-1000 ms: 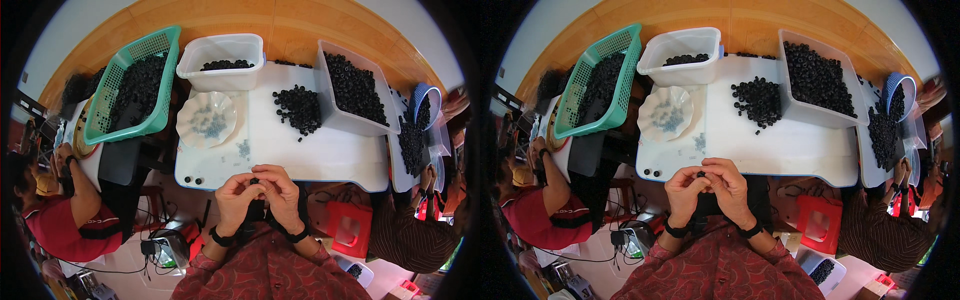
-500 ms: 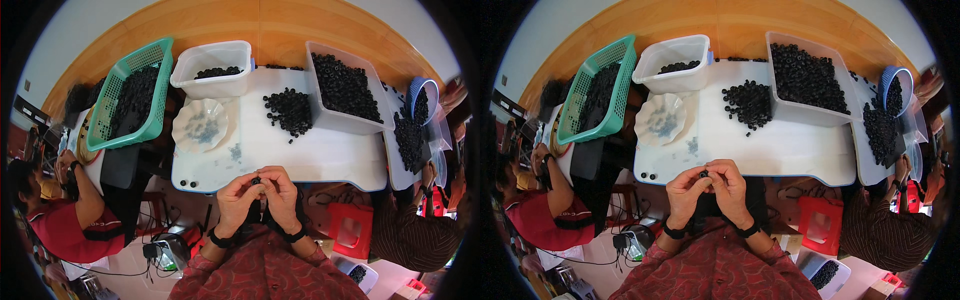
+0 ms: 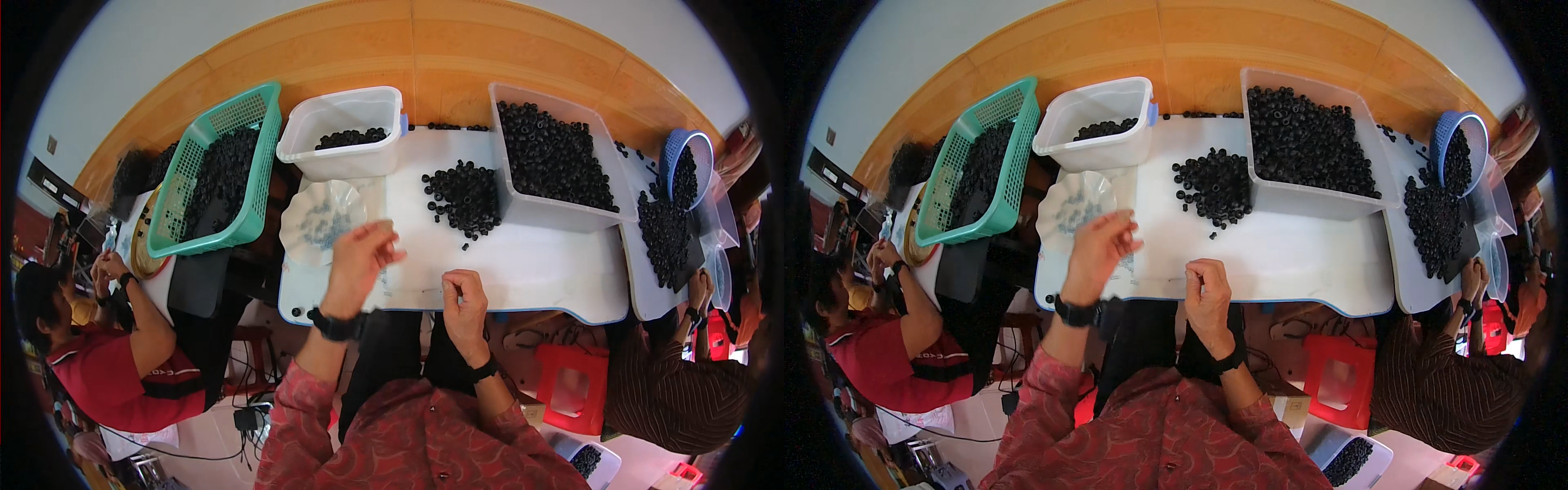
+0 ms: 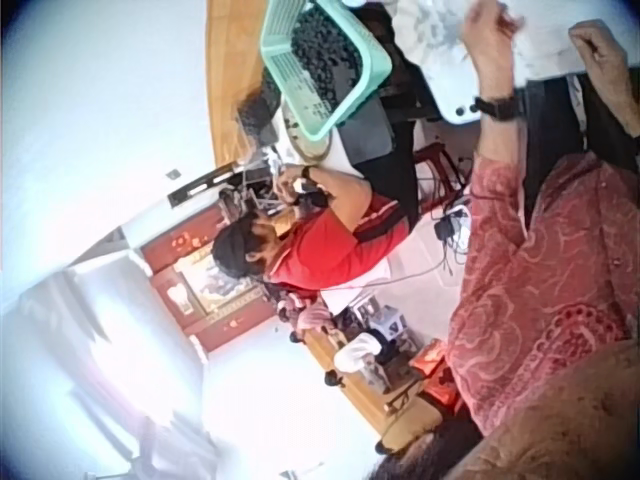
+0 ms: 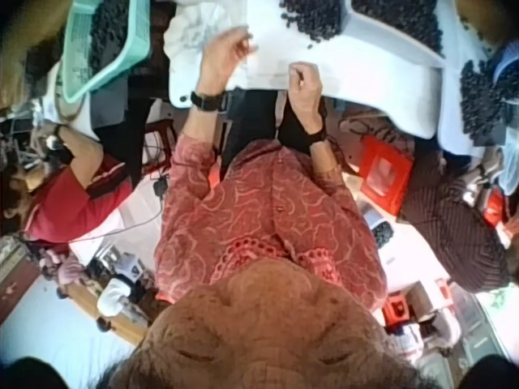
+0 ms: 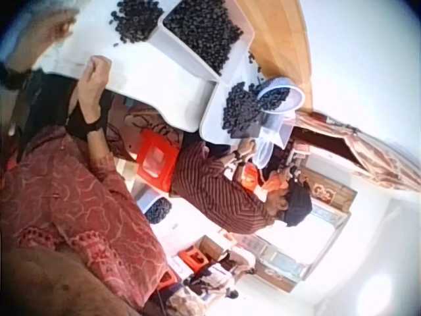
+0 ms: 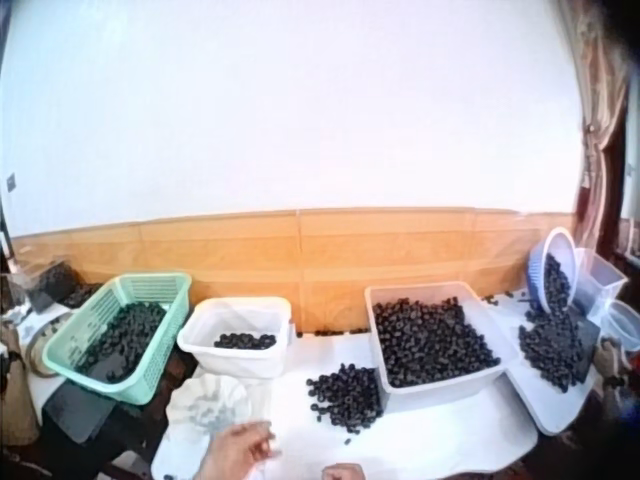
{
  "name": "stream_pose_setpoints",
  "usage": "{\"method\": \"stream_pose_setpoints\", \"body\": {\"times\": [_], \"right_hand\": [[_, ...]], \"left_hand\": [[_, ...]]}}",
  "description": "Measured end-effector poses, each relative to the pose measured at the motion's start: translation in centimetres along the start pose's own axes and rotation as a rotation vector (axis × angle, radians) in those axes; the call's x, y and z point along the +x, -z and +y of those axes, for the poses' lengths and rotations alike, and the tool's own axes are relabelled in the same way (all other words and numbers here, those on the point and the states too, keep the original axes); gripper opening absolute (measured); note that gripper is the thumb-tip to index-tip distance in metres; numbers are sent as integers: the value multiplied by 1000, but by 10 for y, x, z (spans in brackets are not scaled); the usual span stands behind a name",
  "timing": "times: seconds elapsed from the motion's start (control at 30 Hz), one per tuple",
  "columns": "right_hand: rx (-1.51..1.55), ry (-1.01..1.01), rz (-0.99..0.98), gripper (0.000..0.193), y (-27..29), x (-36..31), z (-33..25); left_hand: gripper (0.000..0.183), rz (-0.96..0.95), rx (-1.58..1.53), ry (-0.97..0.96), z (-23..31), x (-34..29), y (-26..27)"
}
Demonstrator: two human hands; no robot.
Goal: Sorting small black plastic circular components into groups or containers.
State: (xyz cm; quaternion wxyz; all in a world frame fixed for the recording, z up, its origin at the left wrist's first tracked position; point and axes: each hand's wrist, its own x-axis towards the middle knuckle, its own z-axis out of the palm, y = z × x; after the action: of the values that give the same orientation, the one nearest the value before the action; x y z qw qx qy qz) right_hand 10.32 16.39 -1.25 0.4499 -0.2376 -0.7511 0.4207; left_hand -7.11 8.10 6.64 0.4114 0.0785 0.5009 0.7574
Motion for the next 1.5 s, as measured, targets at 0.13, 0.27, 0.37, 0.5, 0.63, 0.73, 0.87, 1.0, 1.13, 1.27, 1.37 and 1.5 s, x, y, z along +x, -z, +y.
{"method": "stream_pose_setpoints", "body": {"times": [0.13,0.27,0.37,0.5,0.63,0.73,0.87,1.0,1.13,1.27,1.37,1.5], "right_hand": [[-24,-45,-4,12,-2,-1,5],[-102,89,12,14,-7,-1,6],[-66,22,-10,14,-6,-1,4],[-62,17,-13,14,-2,1,7],[-76,16,-13,12,-1,-1,10],[-64,-4,-23,12,-4,-1,6],[-86,-2,-25,14,-5,-3,9],[-104,1,-28,14,-4,-3,7],[-96,-28,-33,14,-3,-3,7],[-108,-24,-22,14,-3,-2,5],[-99,-41,-25,14,-4,-2,3],[-81,-26,-20,13,-1,-1,4]], "left_hand": [[15,-52,-7,-172,38,70,-2],[16,-53,-127,-258,84,123,-3],[16,33,-119,-260,95,125,-3],[19,-20,41,-249,84,93,5],[27,74,508,-250,51,23,20],[21,200,708,-284,25,-21,49],[18,379,895,-268,-14,-45,86],[17,463,1077,-368,-39,-46,99],[17,479,1281,-539,-48,-40,86],[11,471,1437,-628,-51,-37,81],[8,501,1457,-625,-52,-39,79],[6,490,1335,-716,-54,-43,69]]}}
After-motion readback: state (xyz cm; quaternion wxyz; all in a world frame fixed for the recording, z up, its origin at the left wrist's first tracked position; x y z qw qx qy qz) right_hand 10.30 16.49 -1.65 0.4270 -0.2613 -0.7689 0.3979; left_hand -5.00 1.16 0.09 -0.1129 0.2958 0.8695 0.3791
